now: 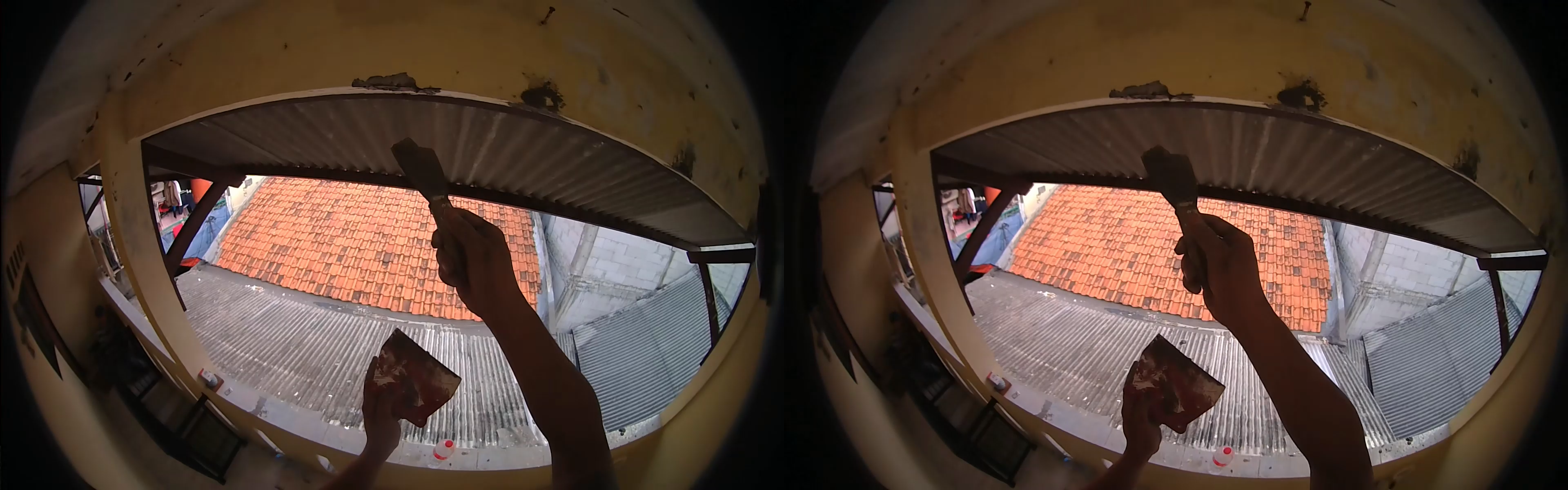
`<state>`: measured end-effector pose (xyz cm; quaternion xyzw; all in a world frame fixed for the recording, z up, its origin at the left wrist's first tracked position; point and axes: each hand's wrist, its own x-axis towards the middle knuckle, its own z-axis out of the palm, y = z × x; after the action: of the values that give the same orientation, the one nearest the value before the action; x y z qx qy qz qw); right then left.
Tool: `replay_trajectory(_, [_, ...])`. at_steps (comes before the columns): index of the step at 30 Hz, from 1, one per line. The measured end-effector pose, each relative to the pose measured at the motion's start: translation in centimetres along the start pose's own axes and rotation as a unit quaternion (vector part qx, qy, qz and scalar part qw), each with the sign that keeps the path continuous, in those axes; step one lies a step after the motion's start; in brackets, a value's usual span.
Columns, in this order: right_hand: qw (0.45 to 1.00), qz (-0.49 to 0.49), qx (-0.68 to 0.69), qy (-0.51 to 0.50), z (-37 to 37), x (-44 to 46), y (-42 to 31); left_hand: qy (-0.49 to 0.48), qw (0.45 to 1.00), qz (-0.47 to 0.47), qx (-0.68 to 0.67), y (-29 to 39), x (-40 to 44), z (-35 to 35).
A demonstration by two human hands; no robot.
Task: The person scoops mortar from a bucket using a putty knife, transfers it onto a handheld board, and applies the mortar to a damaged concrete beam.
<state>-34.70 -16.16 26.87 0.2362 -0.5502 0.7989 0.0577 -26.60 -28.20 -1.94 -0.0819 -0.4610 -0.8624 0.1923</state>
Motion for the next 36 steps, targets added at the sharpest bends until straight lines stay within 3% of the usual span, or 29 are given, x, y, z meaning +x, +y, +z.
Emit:
replay_trajectory(14, [0.998,-0.037,0.039,-0.036,-0.3,10.4,-6.6,0.007,0.999,-0.019,-0.049,-1.1,0.9,-2.4])
replay_trajectory(17, [0.991,-0.015,0.076,-0.111,-1.9,11.1,-8.4,-0.006,1.0,0.009,-0.022,-0.6,1.3,-2.6])
replay_trajectory(23, [0.995,-0.011,0.072,-0.066,-4.1,11.0,-11.1,0.027,0.999,-0.007,-0.034,-0.6,1.4,-3.1])
replay_trajectory(26, [0.995,-0.097,-0.036,0.013,-4.4,9.4,-10.6,0.019,0.999,-0.019,-0.026,-0.3,1.6,-3.1])
replay_trajectory(36, [0.997,-0.013,-0.079,0.0,-1.5,7.1,-9.4,0.05,0.994,-0.015,-0.092,-0.8,3.7,-2.1])
